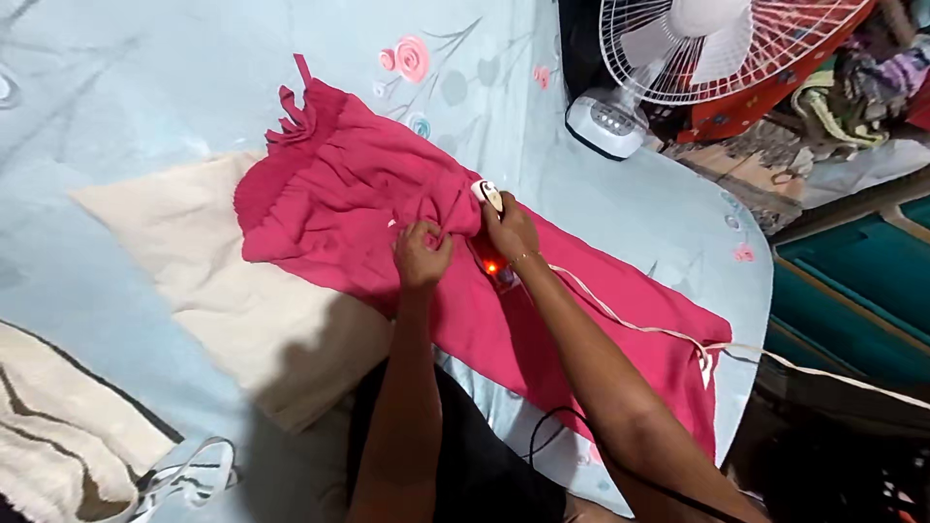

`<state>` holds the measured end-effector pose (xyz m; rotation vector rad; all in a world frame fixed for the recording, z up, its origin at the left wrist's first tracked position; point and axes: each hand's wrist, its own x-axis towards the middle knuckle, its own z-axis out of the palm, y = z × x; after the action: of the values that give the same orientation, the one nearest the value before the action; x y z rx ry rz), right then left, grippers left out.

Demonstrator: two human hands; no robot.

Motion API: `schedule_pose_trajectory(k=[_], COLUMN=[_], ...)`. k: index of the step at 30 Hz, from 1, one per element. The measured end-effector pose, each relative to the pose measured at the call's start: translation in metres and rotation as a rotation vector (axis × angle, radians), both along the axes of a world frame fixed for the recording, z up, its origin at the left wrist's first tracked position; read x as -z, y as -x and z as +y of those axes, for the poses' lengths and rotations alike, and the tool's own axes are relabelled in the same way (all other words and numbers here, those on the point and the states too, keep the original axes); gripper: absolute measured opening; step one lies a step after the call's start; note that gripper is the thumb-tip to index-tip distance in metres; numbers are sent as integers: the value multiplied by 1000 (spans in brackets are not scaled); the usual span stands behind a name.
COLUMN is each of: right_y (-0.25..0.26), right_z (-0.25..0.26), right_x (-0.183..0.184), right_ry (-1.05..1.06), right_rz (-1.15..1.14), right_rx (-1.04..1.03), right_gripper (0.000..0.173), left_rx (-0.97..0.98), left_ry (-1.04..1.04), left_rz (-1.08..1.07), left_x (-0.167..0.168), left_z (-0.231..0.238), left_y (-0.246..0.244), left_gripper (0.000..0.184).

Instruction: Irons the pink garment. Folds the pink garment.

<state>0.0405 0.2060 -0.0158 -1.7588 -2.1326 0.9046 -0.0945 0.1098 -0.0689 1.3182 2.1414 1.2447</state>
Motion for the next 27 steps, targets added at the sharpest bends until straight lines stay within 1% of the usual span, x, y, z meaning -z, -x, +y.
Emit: schedule_pose_trajectory(k=[2,4,5,7,9,10,12,13,14,16,17,18,20,21,23,24,26,27], right_y=[12,18,18,16,7,-2,-27,-41,-54,-74,-80,-83,-83,-80,-72,-66,-57,-55], right_z=[19,34,39,40,33,27,12,5,-1,-6,-7,-8,-7,-4,3,6,12,13], right_x=[1,1,1,1,-3,-5,-6,-6,-7,-7,-8,-9,-13,-13,-10,-8,-4,-3], right_ry=[-25,-33,-31,-6,13,20,-2,-20,-11,28,42,54,60,53,17,2,-25,-32], right_rz=[-1,-9,-11,-3,0,-5,-35,-51,-74,-106,-106,-100,-93,-94,-84,-74,-67,-63], right_rx=[0,-22,-35,-67,-98,-113,-142,-148,-142,-124,-120,-118,-113,-114,-120,-126,-140,-154], right_gripper=[50,52,52,52,51,51,52,52,52,51,50,49,48,47,47,48,48,49], left_rx=[42,24,10,-6,53,107,241,305,359,419,416,391,274,164,-32,-77,-57,-49], left_ry=[22,32,50,77,91,89,128,156,181,176,153,132,142,138,194,288,678,775], left_rz=[64,84,84,146,229,263,310,330,346,377,382,371,286,246,216,214,111,93], left_x=[1,1,-1,-2,-4,-4,-5,-5,-4,-4,-7,-15,-42,-52,-68,-74,-94,-100], left_z=[-2,0,2,6,11,14,24,31,38,49,50,46,23,7,-39,-62,-92,-100], left_y=[0,0,-1,-5,-8,-8,-6,-3,0,4,5,5,3,2,3,4,6,7], left_gripper=[25,33,44,71,91,95,98,95,86,46,31,26,29,31,29,29,34,36])
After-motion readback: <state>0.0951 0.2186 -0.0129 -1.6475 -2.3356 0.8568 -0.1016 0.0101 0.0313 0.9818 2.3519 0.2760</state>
